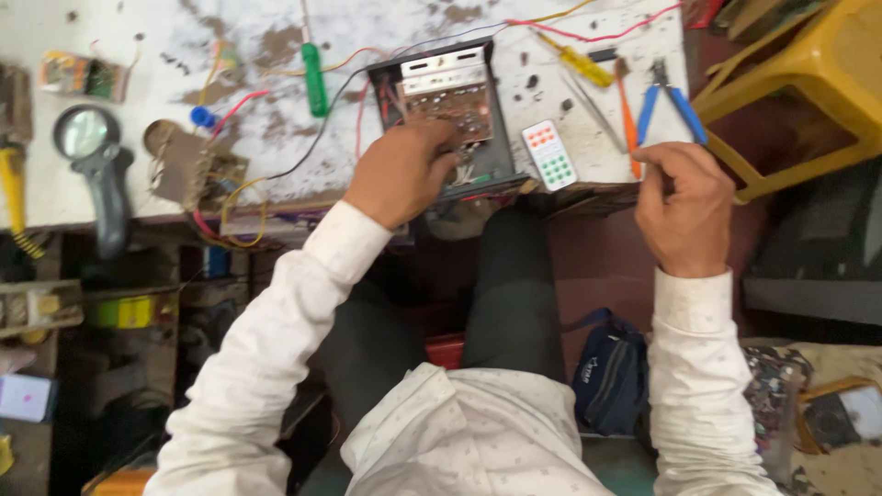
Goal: The person works on a small electronic device with an exposed circuit board, using pliers to cut wires, tweezers to position components, and a soldering iron to join connections. The person repeatedly adjusts wires and components on the board throughout the clip.
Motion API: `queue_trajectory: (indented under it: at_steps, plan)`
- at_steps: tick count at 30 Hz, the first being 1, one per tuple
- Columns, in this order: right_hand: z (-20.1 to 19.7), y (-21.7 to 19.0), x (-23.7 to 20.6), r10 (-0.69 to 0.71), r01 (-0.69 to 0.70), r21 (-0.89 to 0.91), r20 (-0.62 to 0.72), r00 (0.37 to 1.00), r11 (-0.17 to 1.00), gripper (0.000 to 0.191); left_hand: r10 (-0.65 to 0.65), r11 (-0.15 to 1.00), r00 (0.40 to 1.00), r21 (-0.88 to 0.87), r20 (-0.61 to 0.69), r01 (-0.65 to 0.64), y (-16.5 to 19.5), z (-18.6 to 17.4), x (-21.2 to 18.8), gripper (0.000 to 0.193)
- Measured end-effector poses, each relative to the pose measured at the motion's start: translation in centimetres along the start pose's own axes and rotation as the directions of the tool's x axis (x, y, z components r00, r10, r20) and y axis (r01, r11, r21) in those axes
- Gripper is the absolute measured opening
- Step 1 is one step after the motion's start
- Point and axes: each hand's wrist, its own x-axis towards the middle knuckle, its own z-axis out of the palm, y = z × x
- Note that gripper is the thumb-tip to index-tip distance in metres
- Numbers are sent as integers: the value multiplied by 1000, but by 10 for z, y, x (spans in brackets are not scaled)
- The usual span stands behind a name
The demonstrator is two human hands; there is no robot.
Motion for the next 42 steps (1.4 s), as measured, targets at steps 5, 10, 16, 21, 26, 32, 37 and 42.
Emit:
queue_trajectory:
  at_steps: [5,10,16,21,26,32,37,42]
  plan:
    - [12,16,13,33,-33,-5,-1,999,999,9,-105,949,993,-294,54,116,-10,5,-3,14]
    - [48,34,37,-201,204,-270,37,979,941,14,-108,929,994,-356,11,105,-17,13,-4,14]
    - [45,25,39,-98,85,-165,-68,993,983,8,-51,906,999,-421,-3,45,-25,28,-4,14]
    - [17,8,17,282,-246,501,4,959,829,9,-30,802,996,-592,88,77,-29,30,-5,11]
    - [-4,-6,-3,389,-328,935,255,885,135,14,-97,783,984,-599,152,170,-27,27,-3,10]
    - [19,-31,-2,306,-364,922,311,900,133,18,-68,833,991,-540,117,121,-26,28,-6,10]
    - [43,-33,26,227,-392,919,390,892,-38,16,-77,806,991,-578,112,128,-26,30,-3,7]
    - [72,-38,35,79,-260,893,249,965,367,20,-101,808,989,-571,105,143,-24,31,-2,9]
